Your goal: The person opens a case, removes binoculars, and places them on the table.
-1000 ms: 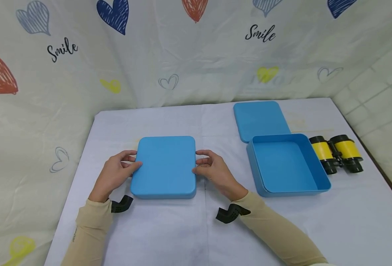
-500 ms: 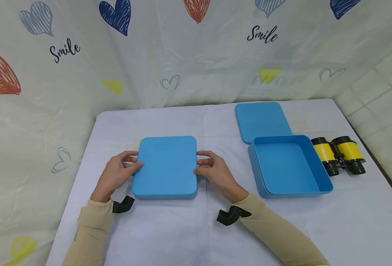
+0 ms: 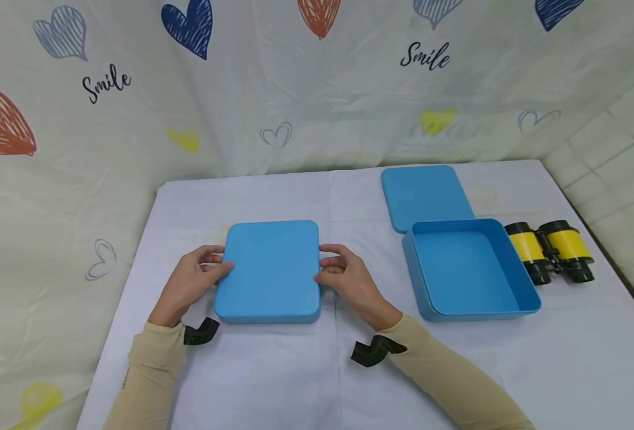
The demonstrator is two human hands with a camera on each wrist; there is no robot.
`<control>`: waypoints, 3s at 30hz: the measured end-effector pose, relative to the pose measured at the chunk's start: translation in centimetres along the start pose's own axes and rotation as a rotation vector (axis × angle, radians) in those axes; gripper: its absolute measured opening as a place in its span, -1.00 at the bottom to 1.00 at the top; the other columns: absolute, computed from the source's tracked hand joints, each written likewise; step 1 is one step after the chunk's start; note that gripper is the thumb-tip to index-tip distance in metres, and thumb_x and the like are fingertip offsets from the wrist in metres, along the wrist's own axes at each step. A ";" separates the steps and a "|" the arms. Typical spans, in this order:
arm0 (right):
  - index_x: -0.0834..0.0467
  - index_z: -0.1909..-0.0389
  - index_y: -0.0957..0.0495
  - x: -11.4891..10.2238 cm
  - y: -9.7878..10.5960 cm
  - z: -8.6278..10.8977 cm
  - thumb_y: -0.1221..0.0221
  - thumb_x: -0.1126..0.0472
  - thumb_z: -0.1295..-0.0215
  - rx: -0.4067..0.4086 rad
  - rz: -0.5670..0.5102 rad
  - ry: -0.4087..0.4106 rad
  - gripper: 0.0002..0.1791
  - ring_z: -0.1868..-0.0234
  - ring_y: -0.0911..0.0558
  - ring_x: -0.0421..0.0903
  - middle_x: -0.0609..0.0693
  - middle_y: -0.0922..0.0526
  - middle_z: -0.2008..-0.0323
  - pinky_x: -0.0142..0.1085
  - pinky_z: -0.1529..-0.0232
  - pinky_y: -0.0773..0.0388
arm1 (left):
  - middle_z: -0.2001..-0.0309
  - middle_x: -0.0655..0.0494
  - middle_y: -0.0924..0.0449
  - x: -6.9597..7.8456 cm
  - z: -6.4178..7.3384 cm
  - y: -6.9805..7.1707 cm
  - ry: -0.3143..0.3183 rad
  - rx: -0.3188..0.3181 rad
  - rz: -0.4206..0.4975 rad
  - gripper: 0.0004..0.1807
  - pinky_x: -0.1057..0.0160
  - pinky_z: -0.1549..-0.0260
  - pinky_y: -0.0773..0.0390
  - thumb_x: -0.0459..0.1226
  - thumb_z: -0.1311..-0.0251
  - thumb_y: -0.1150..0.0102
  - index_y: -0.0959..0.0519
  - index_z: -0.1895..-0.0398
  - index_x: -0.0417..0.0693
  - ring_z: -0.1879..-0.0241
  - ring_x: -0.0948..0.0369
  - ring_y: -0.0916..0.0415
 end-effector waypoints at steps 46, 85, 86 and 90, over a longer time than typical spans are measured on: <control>0.03 -0.46 -0.44 -1.3 0.2 1.2 -0.34 0.34 -0.24 -0.003 0.030 0.117 -0.27 0.17 -0.67 -0.20 0.07 -0.60 -0.02 -0.43 0.09 -0.62 | -0.23 -0.24 -0.48 0.5 0.6 0.6 -0.061 -0.070 0.155 -0.33 0.25 0.08 -0.75 -0.13 -0.40 -0.29 -0.34 -0.47 -0.19 0.07 0.23 -0.68; -0.10 -0.48 -0.36 -5.4 0.8 0.1 -0.33 0.17 -0.33 -0.100 0.056 0.110 -0.29 -0.03 -0.67 0.01 0.13 -0.51 -0.19 0.11 -0.32 -0.58 | -0.34 -0.22 -0.43 3.3 0.5 3.0 -0.071 -0.024 0.143 -0.27 0.00 -0.12 -0.72 -0.02 -0.39 -0.29 -0.32 -0.52 -0.09 0.02 0.13 -0.70; -0.10 -0.48 -0.36 -5.5 0.9 0.0 -0.33 0.17 -0.33 -0.101 0.060 0.113 -0.30 -0.02 -0.68 0.01 0.13 -0.51 -0.19 0.10 -0.31 -0.59 | -0.34 -0.22 -0.43 3.4 0.4 3.1 -0.071 -0.021 0.141 -0.27 -0.01 -0.13 -0.72 -0.02 -0.39 -0.29 -0.32 -0.52 -0.09 0.02 0.13 -0.70; -0.11 -0.47 -0.37 -6.3 1.1 -0.4 -0.33 0.18 -0.33 -0.106 0.067 0.120 -0.31 0.01 -0.69 0.01 0.14 -0.52 -0.18 -0.02 -0.23 -0.65 | -0.35 -0.23 -0.42 3.9 0.3 3.4 -0.074 -0.012 0.145 -0.27 -0.04 -0.15 -0.71 -0.02 -0.40 -0.28 -0.32 -0.52 -0.09 0.00 0.09 -0.67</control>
Point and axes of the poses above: each hand's wrist, its own z-axis away from the middle knuckle, its own y-axis out of the back of the hand, x = y × z, the point moved 10 cm from there along -z, towards the middle knuckle
